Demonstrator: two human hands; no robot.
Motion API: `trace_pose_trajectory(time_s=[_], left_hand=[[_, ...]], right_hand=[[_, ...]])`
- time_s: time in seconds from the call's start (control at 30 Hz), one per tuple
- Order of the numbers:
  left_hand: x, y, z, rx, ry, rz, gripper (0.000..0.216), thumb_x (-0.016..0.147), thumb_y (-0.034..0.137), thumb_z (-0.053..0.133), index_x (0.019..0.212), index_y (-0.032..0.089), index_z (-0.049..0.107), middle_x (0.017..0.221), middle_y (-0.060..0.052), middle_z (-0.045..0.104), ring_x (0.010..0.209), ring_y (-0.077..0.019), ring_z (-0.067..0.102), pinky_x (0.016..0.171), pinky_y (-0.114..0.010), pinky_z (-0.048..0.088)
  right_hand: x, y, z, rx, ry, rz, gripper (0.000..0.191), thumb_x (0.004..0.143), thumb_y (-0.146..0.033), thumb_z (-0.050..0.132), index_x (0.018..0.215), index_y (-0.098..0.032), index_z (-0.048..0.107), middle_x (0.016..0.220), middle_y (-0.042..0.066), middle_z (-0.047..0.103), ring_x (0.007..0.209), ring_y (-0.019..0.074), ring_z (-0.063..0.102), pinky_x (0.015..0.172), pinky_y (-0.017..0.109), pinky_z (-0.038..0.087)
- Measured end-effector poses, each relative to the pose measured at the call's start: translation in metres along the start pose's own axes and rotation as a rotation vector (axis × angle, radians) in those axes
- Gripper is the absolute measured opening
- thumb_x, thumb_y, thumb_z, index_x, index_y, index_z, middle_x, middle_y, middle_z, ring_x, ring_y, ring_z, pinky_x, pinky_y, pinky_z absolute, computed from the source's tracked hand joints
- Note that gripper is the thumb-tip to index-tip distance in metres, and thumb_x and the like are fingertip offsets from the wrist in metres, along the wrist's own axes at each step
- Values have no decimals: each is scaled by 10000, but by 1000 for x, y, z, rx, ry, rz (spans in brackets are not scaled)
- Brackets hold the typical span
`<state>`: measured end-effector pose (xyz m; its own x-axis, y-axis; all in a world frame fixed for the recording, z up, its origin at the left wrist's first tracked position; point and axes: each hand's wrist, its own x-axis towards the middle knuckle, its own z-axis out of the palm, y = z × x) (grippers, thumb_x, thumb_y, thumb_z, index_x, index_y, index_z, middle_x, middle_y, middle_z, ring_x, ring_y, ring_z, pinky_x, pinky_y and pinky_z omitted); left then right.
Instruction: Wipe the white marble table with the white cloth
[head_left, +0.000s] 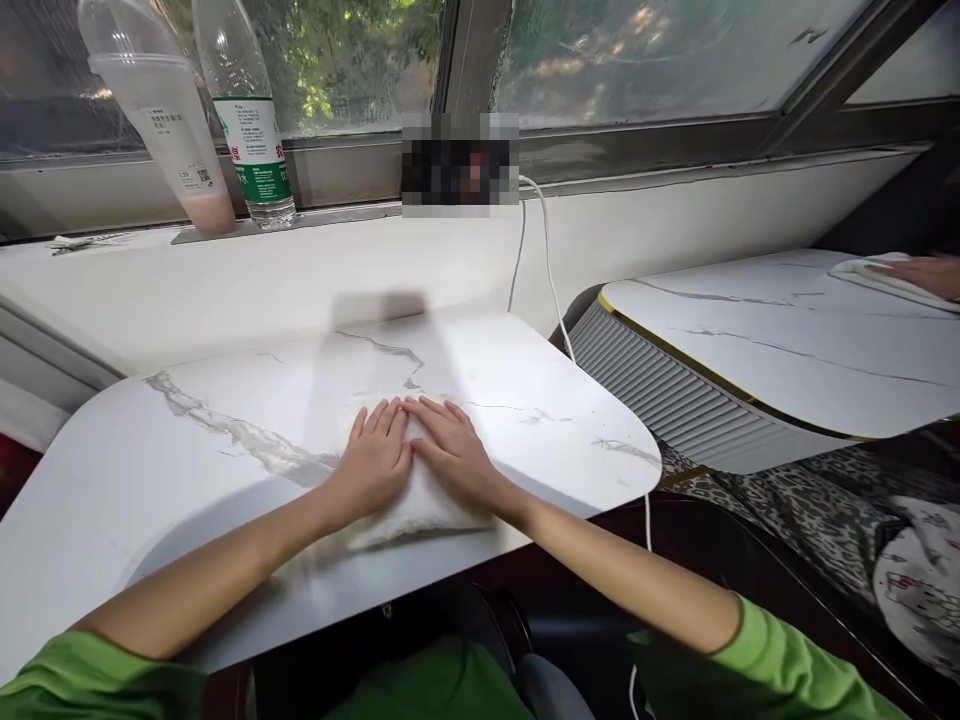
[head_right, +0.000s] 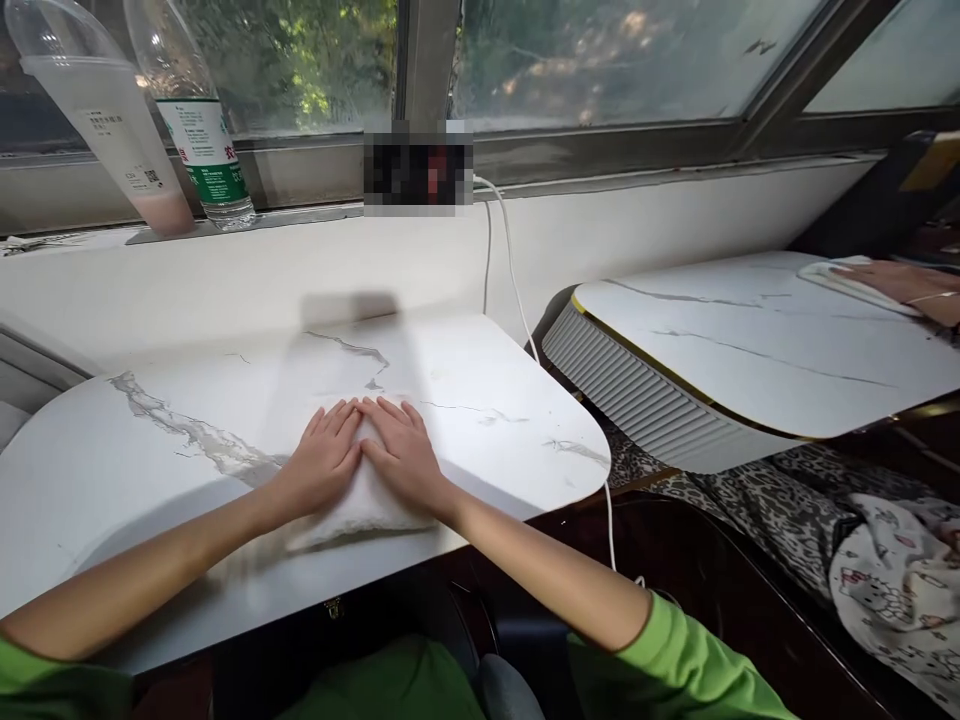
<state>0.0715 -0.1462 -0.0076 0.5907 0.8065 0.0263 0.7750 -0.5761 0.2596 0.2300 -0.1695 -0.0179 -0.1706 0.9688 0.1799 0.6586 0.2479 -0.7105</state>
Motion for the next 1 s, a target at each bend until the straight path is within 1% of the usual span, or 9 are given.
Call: trace_pose_trajectory(time_s=[0.1,0.23,0.4,0.47,0.57,0.7,0.8,0.9,1.0], left_hand=[[21,-13,-5,3,21,-62,520,973,250,247,1458,93,353,1552,-125,335,1464,-229,233,1203,-471,163],[62,-41,-13,-9,125,-118,497,968,217,248,1428,94,389,1523,-122,390,1438,-235,296,1192,-468,192],[109,-86,-27,-72,206,-45,435,953,210,330,1359,155,480,1452,-87,495,1353,-236,416,1176,-447,232],[120,-99,-30,-88,221,-48,420,955,209,339,1341,177,501,1433,-64,518,1335,-235,437,1172,-442,242],[124,-105,-31,-90,253,-91,413,965,220,327,1332,167,509,1439,-71,510,1348,-235,426,1174,-454,242],[111,-97,-25,-50,274,-171,425,961,217,319,1340,148,500,1472,-109,466,1383,-231,387,1181,-463,226],[86,-83,-20,27,272,-224,446,967,219,293,1367,138,472,1497,-131,429,1410,-238,348,1179,-468,227],[43,-66,-17,77,240,-220,479,975,235,260,1406,108,426,1518,-148,391,1434,-255,304,1182,-482,212],[-11,-51,-15,84,192,-161,498,981,265,238,1429,122,403,1527,-124,384,1445,-234,286,1192,-465,200]], right_hand=[[33,0,5,-45,-12,15,538,889,-225,363,1417,-210,466,1476,30,479,1422,193,340,1207,482,145],[88,5,17,-139,55,-1,510,908,-195,325,1390,-143,485,1452,87,507,1393,215,383,1191,478,166],[153,8,32,-182,160,-3,463,908,-154,308,1315,-139,527,1373,114,578,1339,235,441,1158,505,195],[170,10,36,-178,188,-16,443,903,-142,315,1280,-151,547,1327,112,613,1306,235,470,1147,501,210],[182,13,38,-177,198,-54,413,905,-145,337,1244,-144,573,1303,125,625,1281,240,489,1141,473,226],[175,14,36,-204,166,-117,387,897,-143,362,1197,-119,605,1316,140,613,1300,245,470,1141,443,239],[154,6,35,-208,109,-157,397,894,-133,358,1203,-117,607,1351,136,591,1325,234,453,1155,431,228],[114,-9,38,-204,49,-184,432,889,-135,360,1260,-97,579,1383,141,567,1351,234,435,1173,431,207],[61,-30,46,-191,13,-171,484,890,-164,372,1338,-71,530,1439,154,509,1389,237,393,1195,444,174]])
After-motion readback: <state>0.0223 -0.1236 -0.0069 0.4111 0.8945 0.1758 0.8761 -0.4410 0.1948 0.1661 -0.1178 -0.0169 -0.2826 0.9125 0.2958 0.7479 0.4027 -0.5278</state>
